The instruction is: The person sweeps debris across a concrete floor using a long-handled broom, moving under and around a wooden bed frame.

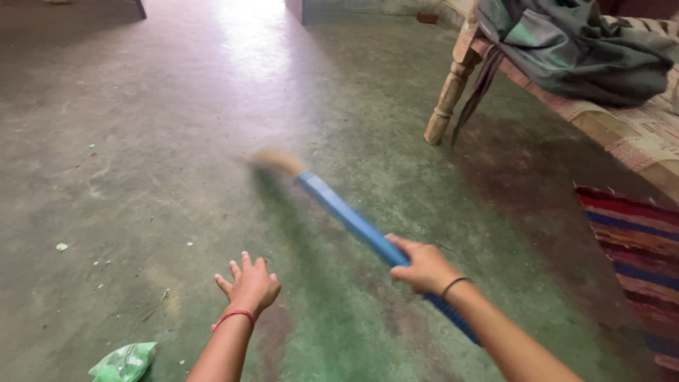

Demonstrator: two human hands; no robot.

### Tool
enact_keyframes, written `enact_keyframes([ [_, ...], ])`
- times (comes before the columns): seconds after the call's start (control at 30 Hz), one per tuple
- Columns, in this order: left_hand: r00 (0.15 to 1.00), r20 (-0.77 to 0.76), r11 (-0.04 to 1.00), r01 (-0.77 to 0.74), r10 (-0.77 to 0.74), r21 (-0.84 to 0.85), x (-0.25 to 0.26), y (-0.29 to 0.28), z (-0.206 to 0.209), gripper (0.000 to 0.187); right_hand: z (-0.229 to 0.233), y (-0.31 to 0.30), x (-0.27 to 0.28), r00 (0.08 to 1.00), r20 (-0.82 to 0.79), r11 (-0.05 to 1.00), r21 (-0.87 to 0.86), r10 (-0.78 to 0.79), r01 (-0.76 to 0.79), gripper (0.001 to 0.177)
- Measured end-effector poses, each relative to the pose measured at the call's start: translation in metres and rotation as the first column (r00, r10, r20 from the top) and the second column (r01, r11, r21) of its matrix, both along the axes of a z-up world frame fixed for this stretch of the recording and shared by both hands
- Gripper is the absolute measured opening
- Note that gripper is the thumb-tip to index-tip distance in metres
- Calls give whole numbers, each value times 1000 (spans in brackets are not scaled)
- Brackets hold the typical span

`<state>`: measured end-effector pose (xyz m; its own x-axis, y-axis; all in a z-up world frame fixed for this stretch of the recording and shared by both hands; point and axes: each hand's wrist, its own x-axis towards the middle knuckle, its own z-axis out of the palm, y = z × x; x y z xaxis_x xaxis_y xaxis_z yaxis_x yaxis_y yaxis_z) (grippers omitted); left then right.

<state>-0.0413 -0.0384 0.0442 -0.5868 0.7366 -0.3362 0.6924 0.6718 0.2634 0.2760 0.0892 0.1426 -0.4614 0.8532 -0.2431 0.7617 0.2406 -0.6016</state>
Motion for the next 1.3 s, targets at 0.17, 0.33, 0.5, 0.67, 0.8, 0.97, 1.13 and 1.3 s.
enact_keyframes([
  [0.17, 997, -68, 999, -29, 28, -17, -24, -21, 1, 56, -47, 76, 28, 906, -158, 914, -177, -393, 366, 76],
  [0.33, 995, -60, 996, -79, 77, -29, -44, -44, 3, 55, -120, 96, 2, 899, 112, 906, 79, -423, 417, 61],
  [0.5, 991, -80, 993, -108, 103, -54, -62, -56, 6, 53, -123, 7, -118, 975, 204, 969, 244, -87, 35, 89],
  [0.67, 991, -37, 990, -128, 126, -61, -59, -53, 7, 54, -15, -71, -181, 992, -79, 955, -272, 102, -120, 77],
  [0.8, 993, 5, 993, -116, 116, -19, -40, -42, 7, 54, 35, -62, -176, 971, -225, 945, -294, 74, -141, 72],
  [0.97, 998, 24, 997, -65, 64, 42, -41, -43, 14, 54, -40, -14, -143, 948, -265, 936, -342, -177, 79, 67],
  [1.13, 990, 50, 991, -129, 130, -23, -67, -60, 24, 52, -188, -129, -148, 994, 101, 985, -160, -44, 60, 104],
  [1.3, 859, 404, 872, -428, 313, 236, -97, -66, -18, 94, -124, -185, -238, 970, -169, 965, -167, 175, -203, 80],
])
